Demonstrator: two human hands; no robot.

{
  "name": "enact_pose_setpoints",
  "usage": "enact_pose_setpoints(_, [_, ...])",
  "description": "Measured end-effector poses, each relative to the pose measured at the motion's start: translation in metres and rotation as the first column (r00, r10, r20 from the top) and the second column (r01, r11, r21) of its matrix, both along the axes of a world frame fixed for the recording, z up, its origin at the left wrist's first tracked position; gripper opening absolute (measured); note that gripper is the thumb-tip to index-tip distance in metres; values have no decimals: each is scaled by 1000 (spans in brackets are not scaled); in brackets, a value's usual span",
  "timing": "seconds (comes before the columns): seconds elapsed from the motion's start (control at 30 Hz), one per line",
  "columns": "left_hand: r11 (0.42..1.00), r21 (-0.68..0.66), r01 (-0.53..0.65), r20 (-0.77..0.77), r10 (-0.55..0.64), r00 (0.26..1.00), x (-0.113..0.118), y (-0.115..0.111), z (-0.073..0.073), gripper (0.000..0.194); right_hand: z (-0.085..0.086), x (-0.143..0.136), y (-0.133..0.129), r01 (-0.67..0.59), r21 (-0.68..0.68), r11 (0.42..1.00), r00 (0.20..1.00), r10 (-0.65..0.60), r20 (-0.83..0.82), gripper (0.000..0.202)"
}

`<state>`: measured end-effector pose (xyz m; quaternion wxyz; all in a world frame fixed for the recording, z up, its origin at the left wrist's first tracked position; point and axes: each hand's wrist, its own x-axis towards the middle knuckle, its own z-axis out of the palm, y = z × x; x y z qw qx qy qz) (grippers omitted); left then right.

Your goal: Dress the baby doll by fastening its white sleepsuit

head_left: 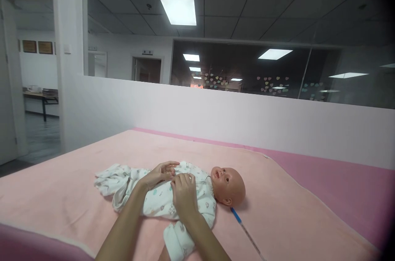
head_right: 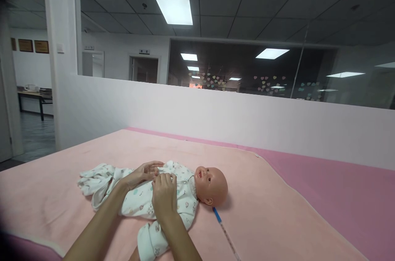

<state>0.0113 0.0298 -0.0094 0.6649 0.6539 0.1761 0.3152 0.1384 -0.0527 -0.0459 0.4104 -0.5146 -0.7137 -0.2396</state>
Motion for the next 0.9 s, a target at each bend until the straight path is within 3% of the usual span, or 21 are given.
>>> enact_pose_setpoints(0.17, [1000, 5, 5, 18, -5, 1000, 1, -3, 4, 53, 1, 1, -2, 0, -7, 1000, 1000, 0, -29, 8])
enact_pose_setpoints(0.4, [999, 39, 22, 38, -23, 999, 2, -5, 6, 53, 4, 1, -7, -19, -15, 1000, 961, 14, -277, 5])
enact_pose_setpoints(0.53, [999, 44, 13, 35, -15, 999, 3, -9, 8, 55, 5, 1, -8, -47, -1, 999, 957, 44, -285, 8])
enact_pose_setpoints(0.6, [998, 63, -21, 24, 19, 1000, 5, -11, 11, 54, 5, 1, -9, -55, 21, 998, 959, 59, -279, 9])
enact_pose_setpoints(0.67, [985, 121, -127, 38, 123, 992, 9, -11, 15, 48, 5, 1, -9, -64, 63, 996, 960, 79, -270, 10])
enact_pose_setpoints(0.77, [891, 256, -376, 134, 352, 926, 19, -11, 22, 36, 3, 0, -9, -102, 142, 985, 964, 133, -231, 11])
enact_pose_setpoints(0.9, [639, 514, -572, 161, 584, 796, 39, -16, 28, 24, 6, -1, -11, -140, 228, 964, 967, 182, -178, 10])
